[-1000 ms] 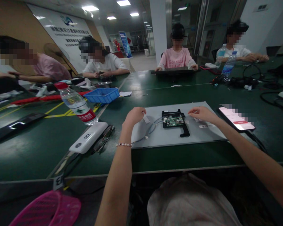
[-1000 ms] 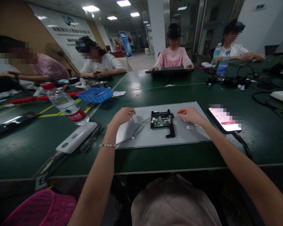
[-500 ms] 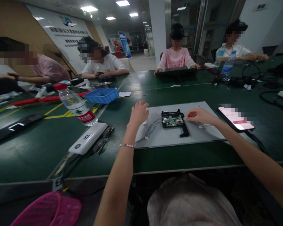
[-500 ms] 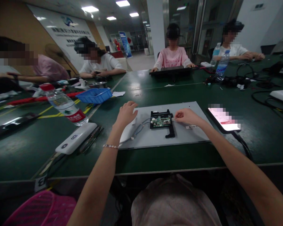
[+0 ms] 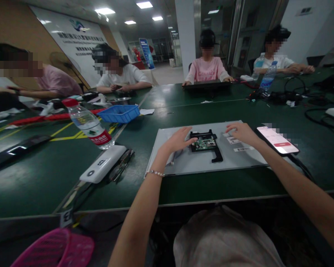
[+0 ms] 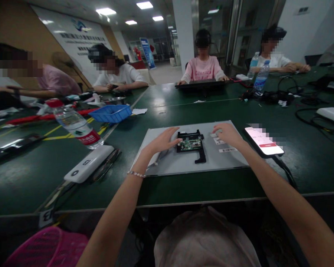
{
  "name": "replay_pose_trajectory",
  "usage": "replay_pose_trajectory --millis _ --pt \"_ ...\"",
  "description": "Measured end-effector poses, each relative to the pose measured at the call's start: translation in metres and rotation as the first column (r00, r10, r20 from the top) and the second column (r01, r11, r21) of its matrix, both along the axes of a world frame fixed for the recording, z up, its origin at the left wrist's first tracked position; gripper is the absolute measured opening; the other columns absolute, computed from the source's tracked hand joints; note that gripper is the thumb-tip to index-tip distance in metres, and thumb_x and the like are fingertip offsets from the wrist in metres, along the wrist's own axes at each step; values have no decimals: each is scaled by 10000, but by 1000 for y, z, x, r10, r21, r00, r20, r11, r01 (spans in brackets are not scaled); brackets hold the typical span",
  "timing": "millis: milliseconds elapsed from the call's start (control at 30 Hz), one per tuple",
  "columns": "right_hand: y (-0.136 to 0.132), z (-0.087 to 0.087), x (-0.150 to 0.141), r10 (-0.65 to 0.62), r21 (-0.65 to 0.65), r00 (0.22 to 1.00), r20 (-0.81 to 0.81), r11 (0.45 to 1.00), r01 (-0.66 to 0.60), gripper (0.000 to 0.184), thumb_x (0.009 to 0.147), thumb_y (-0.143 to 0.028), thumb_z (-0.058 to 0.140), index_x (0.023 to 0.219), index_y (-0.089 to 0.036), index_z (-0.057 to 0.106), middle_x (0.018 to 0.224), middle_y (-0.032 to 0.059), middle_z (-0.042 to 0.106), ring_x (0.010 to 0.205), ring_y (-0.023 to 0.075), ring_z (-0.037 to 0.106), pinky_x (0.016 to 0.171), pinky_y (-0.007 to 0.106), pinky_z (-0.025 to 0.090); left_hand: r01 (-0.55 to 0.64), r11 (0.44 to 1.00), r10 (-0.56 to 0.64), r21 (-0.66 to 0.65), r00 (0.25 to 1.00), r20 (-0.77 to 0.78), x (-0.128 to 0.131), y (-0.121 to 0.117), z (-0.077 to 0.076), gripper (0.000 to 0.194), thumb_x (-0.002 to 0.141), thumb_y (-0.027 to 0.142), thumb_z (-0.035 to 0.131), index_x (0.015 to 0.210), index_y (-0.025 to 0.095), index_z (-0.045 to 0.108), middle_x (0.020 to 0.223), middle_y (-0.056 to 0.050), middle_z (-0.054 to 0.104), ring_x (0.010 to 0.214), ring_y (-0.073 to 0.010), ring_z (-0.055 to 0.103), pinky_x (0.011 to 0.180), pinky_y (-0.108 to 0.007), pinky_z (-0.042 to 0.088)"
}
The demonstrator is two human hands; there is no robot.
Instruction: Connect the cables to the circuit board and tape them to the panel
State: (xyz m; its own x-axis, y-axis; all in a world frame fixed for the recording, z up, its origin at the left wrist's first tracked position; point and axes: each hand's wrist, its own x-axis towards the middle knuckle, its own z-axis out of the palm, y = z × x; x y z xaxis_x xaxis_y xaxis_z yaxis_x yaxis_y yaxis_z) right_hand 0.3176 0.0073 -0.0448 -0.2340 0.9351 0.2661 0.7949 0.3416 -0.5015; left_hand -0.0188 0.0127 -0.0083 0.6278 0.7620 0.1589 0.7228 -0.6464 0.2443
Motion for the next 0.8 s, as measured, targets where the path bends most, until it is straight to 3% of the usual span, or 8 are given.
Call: replay_pose_trajectory --millis 133,300,600,800 --pt "-3 3 -5 -2 59 1000 -22 998 4 356 745 -83 457 953 -211 715 1175 50 637 1137 241 550 991 438 412 -4 991 5 -134 1000 8 -3 4 -9 833 847 660 405 1458 123 229 1500 -152 286 1365 -273 296 1115 -352 223" --pt "-7 3 -25 97 119 995 -36 989 -92 285 818 -167 493 1017 -208 694 1162 76 637 1106 241 561 992 437 396 19 975 -11 -221 999 37 -5 8 -16 847 827 660 438 1456 130 235 1501 -155 285 1365 -271 303 1111 -360 234" --pt "20 20 -91 333 113 934 133 931 -348 339 867 -315 536 1158 -171 634 1195 123 608 1110 262 545 969 389 404 24 975 -12 -219 998 59 -5 12 -21 860 815 662 461 1442 108 259 1476 -168 330 1339 -281 345 1101 -386 259" --pt "36 13 -128 386 93 904 184 909 -407 250 866 -233 526 1044 -177 693 1043 101 676 992 235 597 880 320 434 87 978 -68 -189 992 102 -3 8 -17 792 822 620 491 1418 131 309 1431 -154 407 1302 -285 398 1083 -403 295"
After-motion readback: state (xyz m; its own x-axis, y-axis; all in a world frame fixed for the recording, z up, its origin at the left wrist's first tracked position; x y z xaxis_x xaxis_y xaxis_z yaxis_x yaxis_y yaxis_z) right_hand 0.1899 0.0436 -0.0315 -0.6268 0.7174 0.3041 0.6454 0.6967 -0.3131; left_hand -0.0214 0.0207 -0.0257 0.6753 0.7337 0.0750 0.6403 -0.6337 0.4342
